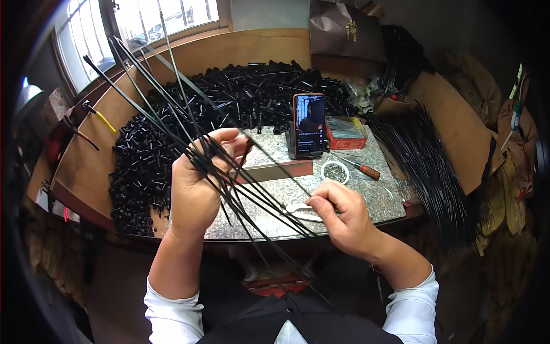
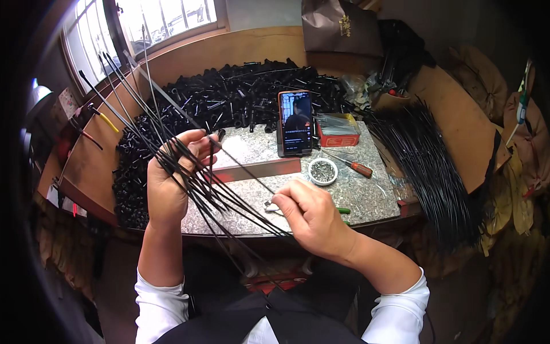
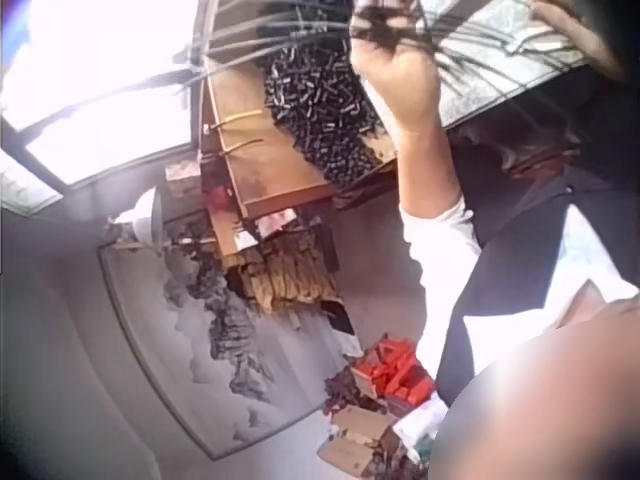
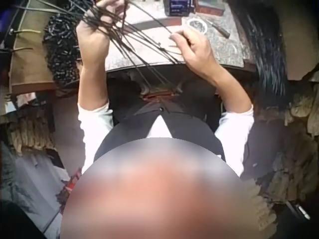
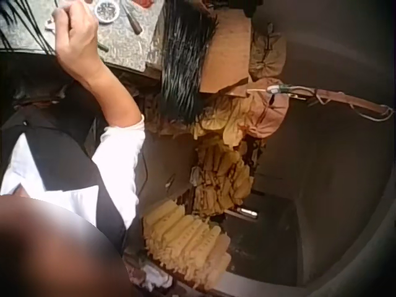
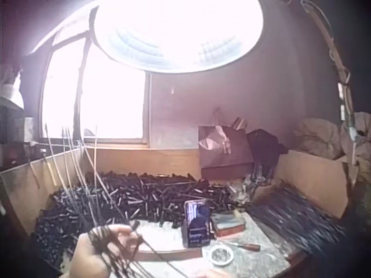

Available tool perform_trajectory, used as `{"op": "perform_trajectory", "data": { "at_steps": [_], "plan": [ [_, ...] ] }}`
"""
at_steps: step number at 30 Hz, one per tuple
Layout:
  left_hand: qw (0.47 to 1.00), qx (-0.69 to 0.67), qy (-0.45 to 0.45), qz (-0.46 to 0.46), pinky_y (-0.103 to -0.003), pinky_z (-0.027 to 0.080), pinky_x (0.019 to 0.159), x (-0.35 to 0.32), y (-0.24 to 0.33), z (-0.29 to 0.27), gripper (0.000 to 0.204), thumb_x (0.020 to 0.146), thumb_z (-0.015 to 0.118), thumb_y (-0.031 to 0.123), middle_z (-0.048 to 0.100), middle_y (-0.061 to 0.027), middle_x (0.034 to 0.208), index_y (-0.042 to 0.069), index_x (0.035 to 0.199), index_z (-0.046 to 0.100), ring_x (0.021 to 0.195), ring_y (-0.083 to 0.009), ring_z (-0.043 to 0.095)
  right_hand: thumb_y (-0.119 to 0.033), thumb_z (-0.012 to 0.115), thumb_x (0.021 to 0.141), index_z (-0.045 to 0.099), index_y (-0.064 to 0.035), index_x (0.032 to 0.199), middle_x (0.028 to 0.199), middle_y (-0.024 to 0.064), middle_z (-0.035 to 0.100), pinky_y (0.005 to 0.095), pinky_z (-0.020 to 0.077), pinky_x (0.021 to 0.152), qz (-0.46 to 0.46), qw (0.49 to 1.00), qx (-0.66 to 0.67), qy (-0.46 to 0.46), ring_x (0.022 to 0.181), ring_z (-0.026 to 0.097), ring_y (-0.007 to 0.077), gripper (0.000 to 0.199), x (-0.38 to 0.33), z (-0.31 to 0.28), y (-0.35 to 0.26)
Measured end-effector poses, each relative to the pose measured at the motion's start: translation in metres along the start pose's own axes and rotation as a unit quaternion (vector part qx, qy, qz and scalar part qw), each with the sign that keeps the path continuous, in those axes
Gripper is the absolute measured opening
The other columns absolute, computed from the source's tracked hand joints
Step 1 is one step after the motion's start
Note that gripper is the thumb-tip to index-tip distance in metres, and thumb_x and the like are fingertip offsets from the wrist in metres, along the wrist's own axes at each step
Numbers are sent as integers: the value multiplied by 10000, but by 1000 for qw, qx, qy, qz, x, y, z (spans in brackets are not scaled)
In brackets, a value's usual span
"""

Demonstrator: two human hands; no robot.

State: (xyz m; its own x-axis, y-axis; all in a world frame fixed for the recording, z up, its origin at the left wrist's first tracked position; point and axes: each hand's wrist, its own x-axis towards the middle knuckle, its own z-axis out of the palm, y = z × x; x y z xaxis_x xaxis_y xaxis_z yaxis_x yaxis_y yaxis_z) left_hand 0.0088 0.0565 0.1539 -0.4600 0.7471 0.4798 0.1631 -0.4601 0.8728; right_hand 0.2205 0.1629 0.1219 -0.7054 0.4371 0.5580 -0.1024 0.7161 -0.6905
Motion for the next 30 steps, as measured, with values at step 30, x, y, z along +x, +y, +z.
{"op": "perform_trajectory", "data": {
  "at_steps": [30],
  "plan": [
    [993,111,5,-39,-257,530,653,49,-38,-34,116,862,630,41,619,-24,789,0,970,612,693,-115,618,-78,626,885,361,5,1277,845,53,573,287,493,620,300,833,421,-196,692,591,148,480,26,73,-9]
  ]
}}
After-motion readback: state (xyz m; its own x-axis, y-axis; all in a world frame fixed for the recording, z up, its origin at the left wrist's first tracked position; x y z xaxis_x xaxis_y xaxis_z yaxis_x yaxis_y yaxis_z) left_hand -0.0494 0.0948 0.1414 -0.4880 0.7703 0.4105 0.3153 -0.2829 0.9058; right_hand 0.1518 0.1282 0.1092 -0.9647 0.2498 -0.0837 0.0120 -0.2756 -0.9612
